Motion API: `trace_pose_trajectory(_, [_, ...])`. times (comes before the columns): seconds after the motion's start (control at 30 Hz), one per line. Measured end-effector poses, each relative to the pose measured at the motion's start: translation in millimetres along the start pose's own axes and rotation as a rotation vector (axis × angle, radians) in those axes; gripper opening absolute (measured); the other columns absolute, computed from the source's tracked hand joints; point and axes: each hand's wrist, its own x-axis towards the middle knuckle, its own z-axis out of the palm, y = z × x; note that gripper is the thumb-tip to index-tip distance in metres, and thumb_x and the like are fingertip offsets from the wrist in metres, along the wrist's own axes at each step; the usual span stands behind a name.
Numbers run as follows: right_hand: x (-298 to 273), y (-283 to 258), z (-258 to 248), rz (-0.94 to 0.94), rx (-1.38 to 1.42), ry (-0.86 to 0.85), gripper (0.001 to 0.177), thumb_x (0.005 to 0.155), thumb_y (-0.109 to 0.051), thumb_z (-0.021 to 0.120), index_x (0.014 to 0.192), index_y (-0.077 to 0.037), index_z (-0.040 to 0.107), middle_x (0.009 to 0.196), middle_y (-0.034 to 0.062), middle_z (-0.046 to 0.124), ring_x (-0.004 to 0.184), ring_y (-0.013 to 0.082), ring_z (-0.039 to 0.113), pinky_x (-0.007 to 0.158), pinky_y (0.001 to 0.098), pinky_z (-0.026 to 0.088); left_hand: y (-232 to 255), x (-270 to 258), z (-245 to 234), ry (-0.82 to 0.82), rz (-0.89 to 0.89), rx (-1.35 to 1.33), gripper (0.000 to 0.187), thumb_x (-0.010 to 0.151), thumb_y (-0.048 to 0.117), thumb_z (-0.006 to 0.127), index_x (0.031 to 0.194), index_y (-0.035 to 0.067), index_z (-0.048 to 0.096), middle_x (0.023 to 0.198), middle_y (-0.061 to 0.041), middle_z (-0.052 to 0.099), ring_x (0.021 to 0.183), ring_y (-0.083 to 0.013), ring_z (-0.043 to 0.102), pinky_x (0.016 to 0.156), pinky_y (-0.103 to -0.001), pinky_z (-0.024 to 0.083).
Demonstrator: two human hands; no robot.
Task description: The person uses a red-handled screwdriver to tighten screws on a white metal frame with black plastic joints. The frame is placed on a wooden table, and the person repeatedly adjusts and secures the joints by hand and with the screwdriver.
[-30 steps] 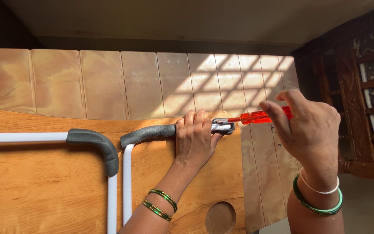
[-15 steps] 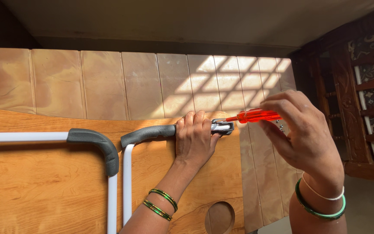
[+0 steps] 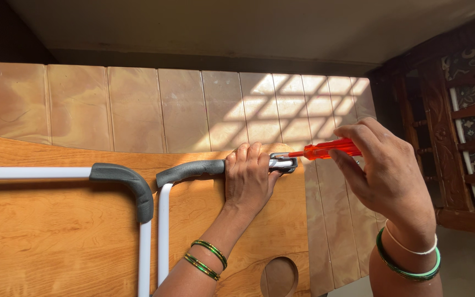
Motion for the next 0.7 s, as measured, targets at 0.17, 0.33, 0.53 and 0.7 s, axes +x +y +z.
trace_pose_trajectory(0.17, [4, 1, 5, -0.002, 0.134, 0.065, 0.028, 0.093, -0.02, 0.075, 0.108, 0.0, 0.063, 0.083, 0.0078, 0.066, 0.063, 0.0157, 0.064, 0.053, 0.029, 0.048, 0, -1, 2, -0.003, -0.005, 0.005, 0.041, 0.072, 0.033, 0.087, 0.096, 0.006, 0.067, 0.12, -0.011, 0.059, 0.114, -0.0325, 0.054, 0.092, -0.05, 0.04])
trace_pose_trajectory(0.33, [2, 1, 10, 0.221, -0.195, -0.057, 0.03, 0.09, -0.029, 0.08, 0.103, -0.005, 0.069, 0.058, 0.0061, 0.062, 0.048, 0.0151, 0.06, 0.045, 0.0302, 0.044, 0, -1, 3, 0.0, -0.004, 0.0, 0.042, 0.072, 0.034, 0.087, 0.096, 0.005, 0.067, 0.12, -0.012, 0.059, 0.116, -0.0336, 0.053, 0.092, -0.051, 0.04])
trace_pose_trajectory(0.53, [2, -8, 6, -0.115, -0.086, 0.058, 0.03, 0.088, -0.015, 0.078, 0.11, 0.0, 0.064, 0.086, 0.0099, 0.063, 0.07, 0.02, 0.06, 0.061, 0.0318, 0.048, -1, -2, 5, 0.021, 0.003, -0.013, 0.042, 0.072, 0.032, 0.086, 0.097, 0.005, 0.067, 0.124, -0.013, 0.059, 0.119, -0.0342, 0.053, 0.094, -0.051, 0.039])
trace_pose_trajectory(0.7, [-2, -16, 9, -0.247, -0.066, 0.088, 0.032, 0.083, -0.017, 0.075, 0.109, -0.002, 0.063, 0.093, 0.013, 0.065, 0.078, 0.0266, 0.063, 0.067, 0.0383, 0.048, -2, -3, 8, 0.029, 0.011, -0.013, 0.04, 0.072, 0.032, 0.086, 0.097, 0.005, 0.069, 0.128, -0.015, 0.059, 0.123, -0.0353, 0.052, 0.097, -0.051, 0.038])
